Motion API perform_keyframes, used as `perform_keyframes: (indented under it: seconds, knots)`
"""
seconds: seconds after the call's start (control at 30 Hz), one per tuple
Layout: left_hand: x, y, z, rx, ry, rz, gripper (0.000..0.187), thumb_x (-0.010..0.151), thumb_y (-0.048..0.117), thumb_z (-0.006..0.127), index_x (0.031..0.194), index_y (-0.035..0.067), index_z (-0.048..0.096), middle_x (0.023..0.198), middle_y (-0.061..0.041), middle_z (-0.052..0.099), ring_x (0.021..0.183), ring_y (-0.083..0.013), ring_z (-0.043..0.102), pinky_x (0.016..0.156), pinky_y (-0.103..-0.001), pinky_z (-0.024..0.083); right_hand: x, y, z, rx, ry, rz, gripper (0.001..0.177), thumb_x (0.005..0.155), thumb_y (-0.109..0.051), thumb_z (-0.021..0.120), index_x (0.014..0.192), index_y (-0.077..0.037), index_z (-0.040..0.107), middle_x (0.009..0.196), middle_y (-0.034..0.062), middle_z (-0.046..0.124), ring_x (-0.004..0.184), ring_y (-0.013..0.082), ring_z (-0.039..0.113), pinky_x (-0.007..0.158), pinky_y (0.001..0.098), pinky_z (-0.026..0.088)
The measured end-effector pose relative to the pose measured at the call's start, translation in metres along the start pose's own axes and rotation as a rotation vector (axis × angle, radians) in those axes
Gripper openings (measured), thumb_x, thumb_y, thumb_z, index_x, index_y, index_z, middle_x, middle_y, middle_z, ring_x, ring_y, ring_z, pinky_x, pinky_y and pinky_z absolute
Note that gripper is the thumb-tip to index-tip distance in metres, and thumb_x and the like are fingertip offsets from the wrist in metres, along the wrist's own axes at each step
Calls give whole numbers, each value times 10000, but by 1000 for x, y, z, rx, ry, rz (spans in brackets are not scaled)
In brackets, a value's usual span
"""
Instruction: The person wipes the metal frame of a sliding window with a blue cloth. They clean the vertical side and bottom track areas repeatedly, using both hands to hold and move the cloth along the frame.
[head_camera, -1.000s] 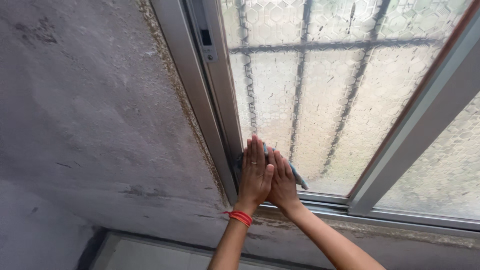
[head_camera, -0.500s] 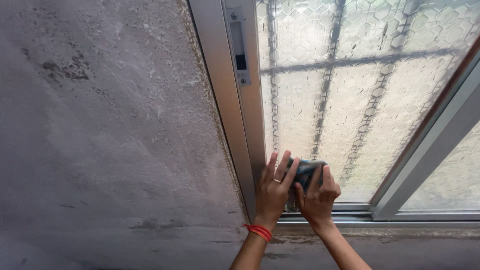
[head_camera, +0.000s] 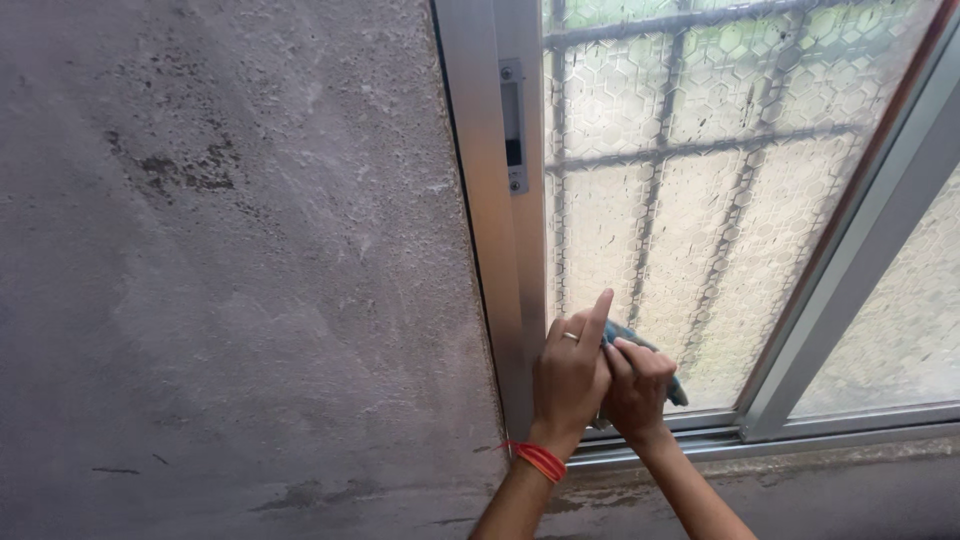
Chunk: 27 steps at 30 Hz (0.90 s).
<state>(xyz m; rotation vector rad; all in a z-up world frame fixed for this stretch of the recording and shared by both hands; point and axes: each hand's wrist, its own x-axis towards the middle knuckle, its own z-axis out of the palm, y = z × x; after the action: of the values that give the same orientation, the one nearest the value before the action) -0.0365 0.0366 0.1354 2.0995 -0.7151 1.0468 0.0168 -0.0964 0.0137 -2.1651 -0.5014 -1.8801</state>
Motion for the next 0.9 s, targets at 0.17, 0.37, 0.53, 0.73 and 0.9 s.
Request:
perform_keyframes:
  seconds: [0.17, 0.37, 0.53, 0.73, 0.9]
  knots:
    - [10, 5, -15, 2, 84, 46, 789, 797, -79, 604, 1540, 144, 460, 1254, -87, 684, 1088, -276, 672, 944, -408, 574, 13, 0, 8, 140, 80, -75, 465, 930, -77, 746, 1319, -78, 490, 1335, 118, 455, 1247, 298, 507, 1062, 468, 408]
    - [12, 1, -19, 30, 96, 91, 723, 866, -102, 575, 1544, 141, 503, 1376, -46, 642, 1243, -242, 619, 1091, -388, 544, -1, 6, 26, 105, -65, -98, 504, 1023, -295, 638, 1446, -103, 443, 1509, 142, 386, 1428, 340, 404, 1189, 504, 286]
    - [2, -16, -25, 314, 204, 232, 537, 995, 95, 605, 1523, 138, 515, 1578, 1, 513, 1504, -278, 431, 1243, -453, 370, 15, 13, 42, -134, -282, -34, 569, 1034, -395, 476, 1539, -135, 438, 1667, 144, 328, 1549, 326, 290, 1221, 520, 171]
    - [-10, -54, 0, 498, 222, 238, 481, 1097, 373, 489, 1547, 204, 512, 1667, 23, 387, 1581, -312, 272, 1278, -485, 238, 144, -4, 34, -41, -87, 0, 555, 1102, -415, 470, 1552, -89, 484, 1700, 205, 295, 1597, 369, 231, 1271, 616, 132]
    - [-19, -71, 21, 458, 307, 315, 562, 1125, 560, 345, 1558, 226, 474, 1674, 24, 372, 1568, -339, 296, 1291, -509, 242, 181, -28, 34, -128, -167, -73, 529, 1055, -430, 483, 1533, -208, 527, 1680, 113, 345, 1569, 356, 251, 1240, 635, 141]
